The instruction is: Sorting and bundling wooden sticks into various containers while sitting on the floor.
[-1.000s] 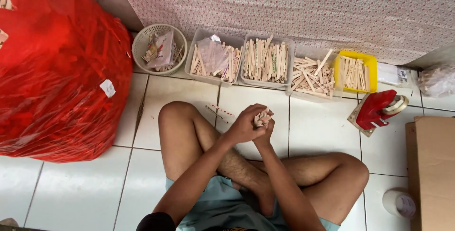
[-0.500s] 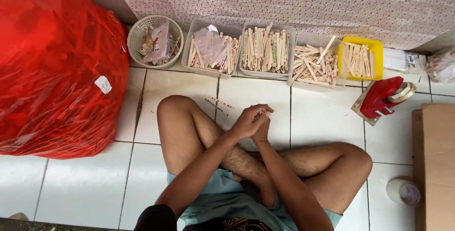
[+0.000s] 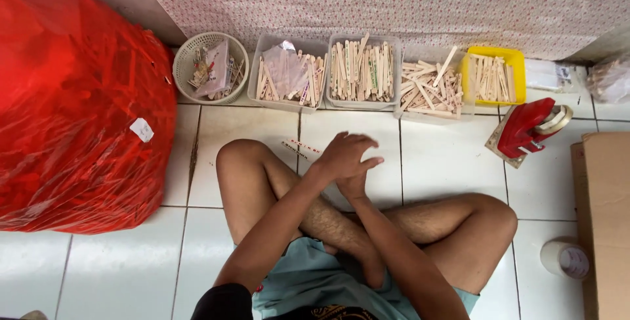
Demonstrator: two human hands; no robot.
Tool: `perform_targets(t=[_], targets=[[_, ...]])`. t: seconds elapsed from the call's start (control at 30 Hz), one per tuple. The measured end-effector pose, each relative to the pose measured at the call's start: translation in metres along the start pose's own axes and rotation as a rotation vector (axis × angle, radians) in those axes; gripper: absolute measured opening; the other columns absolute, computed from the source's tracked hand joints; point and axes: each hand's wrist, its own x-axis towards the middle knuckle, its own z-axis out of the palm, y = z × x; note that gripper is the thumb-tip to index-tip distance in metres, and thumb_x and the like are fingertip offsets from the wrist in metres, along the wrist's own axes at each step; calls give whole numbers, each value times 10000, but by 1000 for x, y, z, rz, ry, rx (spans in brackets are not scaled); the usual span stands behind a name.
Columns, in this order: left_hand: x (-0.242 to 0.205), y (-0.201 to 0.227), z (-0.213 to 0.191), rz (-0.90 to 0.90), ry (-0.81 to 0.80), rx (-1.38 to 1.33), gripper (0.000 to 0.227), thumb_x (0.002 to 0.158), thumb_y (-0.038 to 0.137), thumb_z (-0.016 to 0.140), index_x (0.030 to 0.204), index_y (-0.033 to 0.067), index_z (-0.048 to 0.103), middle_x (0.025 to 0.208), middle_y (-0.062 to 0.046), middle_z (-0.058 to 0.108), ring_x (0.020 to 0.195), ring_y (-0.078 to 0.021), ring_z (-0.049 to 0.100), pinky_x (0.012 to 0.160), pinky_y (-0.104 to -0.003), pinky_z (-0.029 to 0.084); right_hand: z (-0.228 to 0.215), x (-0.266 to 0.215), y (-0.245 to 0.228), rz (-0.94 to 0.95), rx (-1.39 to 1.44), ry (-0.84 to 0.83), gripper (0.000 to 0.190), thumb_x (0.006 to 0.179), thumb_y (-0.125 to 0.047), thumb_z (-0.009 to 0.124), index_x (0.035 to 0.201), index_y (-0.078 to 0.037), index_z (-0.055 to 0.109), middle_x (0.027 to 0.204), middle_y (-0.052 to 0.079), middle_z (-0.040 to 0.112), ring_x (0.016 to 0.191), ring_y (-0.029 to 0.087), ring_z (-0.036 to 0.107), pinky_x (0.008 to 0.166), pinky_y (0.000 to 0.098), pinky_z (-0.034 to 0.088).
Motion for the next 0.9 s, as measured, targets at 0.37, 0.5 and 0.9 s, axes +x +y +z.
perform_targets(t=[0.37, 0.5, 0.9], targets=[[-18, -85, -5, -114, 161, -39, 223, 934, 82, 581, 1149, 133, 610, 1066, -107, 681, 1012, -364, 681, 843, -503, 575, -11, 17, -39, 146, -93, 98, 177, 821, -184, 843, 850, -112, 685, 645, 130, 690, 612, 169, 686, 568, 308, 513], [-35, -166, -2, -310, -400, 423, 411, 773, -26, 718, 1149, 132, 666, 1090, -63, 653, 1023, -353, 654, 890, -533, 510, -46, 26, -29, 359, -546, -95, 495, 806, -518, 856, 957, -63, 732, 776, 146, 737, 747, 319, 753, 637, 419, 591], [-25, -178, 11, -139, -512, 671, 102, 736, -48, 773, 738, 34, 713, 707, -76, 667, 691, -237, 646, 623, -391, 560, -52, 14, -29, 433, -706, -476, 359, 845, -122, 677, 1155, 60, 677, 954, 263, 735, 922, 441, 745, 770, 522, 627]])
